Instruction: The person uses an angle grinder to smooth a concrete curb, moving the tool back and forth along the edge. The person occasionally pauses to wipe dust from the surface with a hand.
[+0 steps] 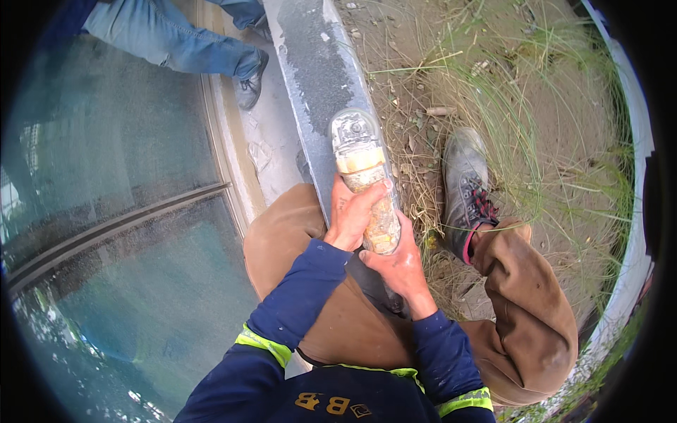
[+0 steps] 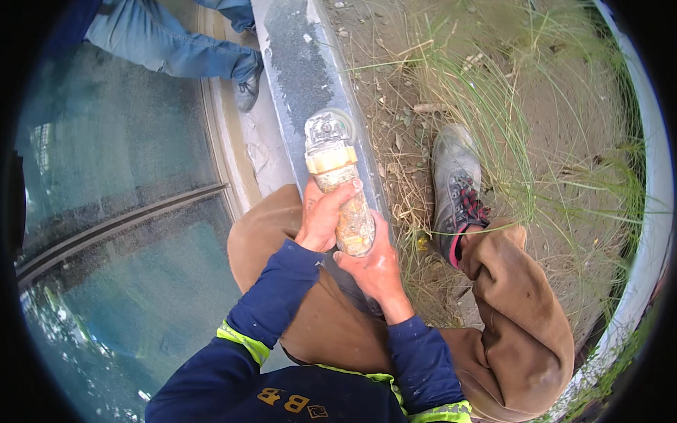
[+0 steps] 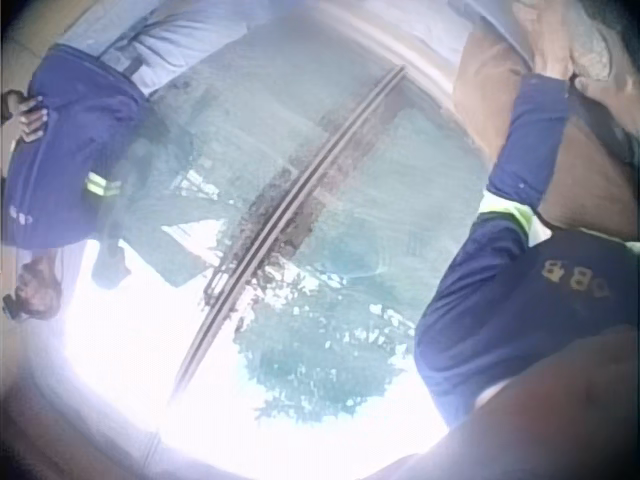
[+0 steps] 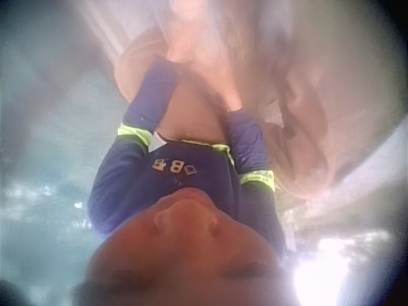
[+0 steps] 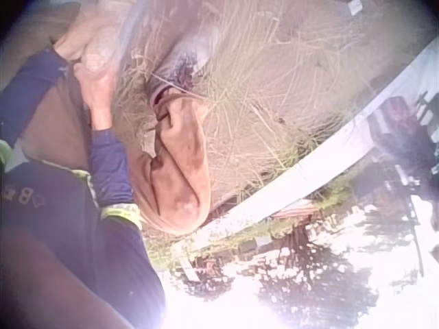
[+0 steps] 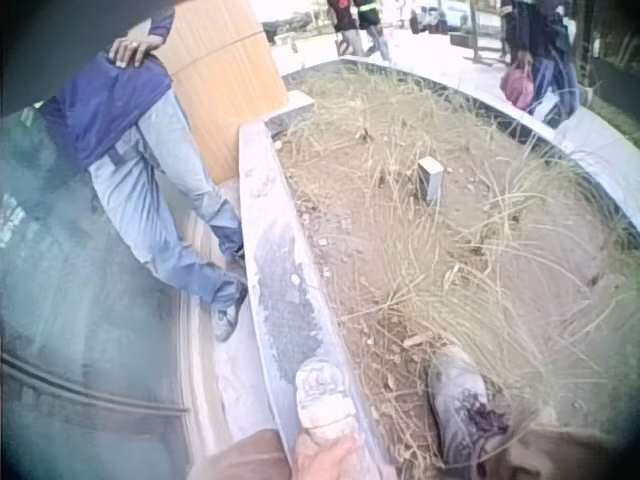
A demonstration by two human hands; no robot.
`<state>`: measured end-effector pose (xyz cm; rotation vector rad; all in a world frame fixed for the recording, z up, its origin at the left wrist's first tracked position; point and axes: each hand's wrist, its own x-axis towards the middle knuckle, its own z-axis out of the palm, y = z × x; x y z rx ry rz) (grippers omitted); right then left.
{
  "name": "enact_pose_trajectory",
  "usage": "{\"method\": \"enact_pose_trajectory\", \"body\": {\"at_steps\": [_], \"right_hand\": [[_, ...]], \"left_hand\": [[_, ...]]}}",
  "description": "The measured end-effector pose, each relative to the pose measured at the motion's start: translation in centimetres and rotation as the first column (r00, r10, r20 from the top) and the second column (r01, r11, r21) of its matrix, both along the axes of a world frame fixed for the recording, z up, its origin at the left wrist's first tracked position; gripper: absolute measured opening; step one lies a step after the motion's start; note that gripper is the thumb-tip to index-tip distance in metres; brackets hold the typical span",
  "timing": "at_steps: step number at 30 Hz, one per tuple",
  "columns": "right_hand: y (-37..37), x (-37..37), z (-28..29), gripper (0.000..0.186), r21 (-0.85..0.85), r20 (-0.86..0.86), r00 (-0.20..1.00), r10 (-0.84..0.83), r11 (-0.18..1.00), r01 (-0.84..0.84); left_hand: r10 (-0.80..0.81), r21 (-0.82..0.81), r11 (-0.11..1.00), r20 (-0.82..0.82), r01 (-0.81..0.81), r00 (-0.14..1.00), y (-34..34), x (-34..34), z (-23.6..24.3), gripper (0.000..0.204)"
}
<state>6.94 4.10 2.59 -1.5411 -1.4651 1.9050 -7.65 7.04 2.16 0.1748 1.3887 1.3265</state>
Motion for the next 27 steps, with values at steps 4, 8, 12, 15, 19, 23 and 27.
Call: {"method": "enact_pose_trajectory", "body": {"at_steps": [4,8,12,15,19,23,27], "right_hand": [[0.3,1.2,1.4,0.094,0.014,-0.086,0.991,-0.101,0.995,0.102],[-0.2,2.0,0.5,0.093,0.144,0.049,0.994,-0.101,0.985,0.093],[-0.7,0.5,1.1,0.09,0.159,0.202,0.979,-0.039,0.987,0.006],[-1.1,-0.6,1.9,0.091,0.076,0.253,0.967,-0.03,0.997,0.011],[-0.6,0.6,0.5,0.089,0.153,0.269,0.963,-0.027,0.988,-0.015],[-0.6,-1.1,1.4,0.073,0.134,0.246,0.969,-0.04,0.991,0.007],[-0.6,-0.8,1.2,0.07,0.126,0.248,0.967,-0.061,0.992,0.031]], "left_hand": [[-0.043,0.254,0.967,0.07,0.024,0.997,1.2,1.2,0.3,0.05],[-0.04,0.319,0.948,0.189,-0.023,0.981,1.0,1.7,-0.4,0.045],[0.051,0.154,0.983,0.278,-0.097,0.959,0.8,1.8,-2.7,0.034],[0.077,0.165,0.979,0.248,-0.12,0.966,0.5,1.5,-3.3,0.026],[-0.007,0.085,0.996,0.171,-0.007,0.985,1.0,0.9,-2.3,0.045],[0.024,0.0,1.0,0.068,-0.024,0.997,1.0,0.4,-1.6,0.055],[-0.047,-0.065,0.997,0.008,0.048,0.999,1.6,0.9,-2.8,0.074]]}}
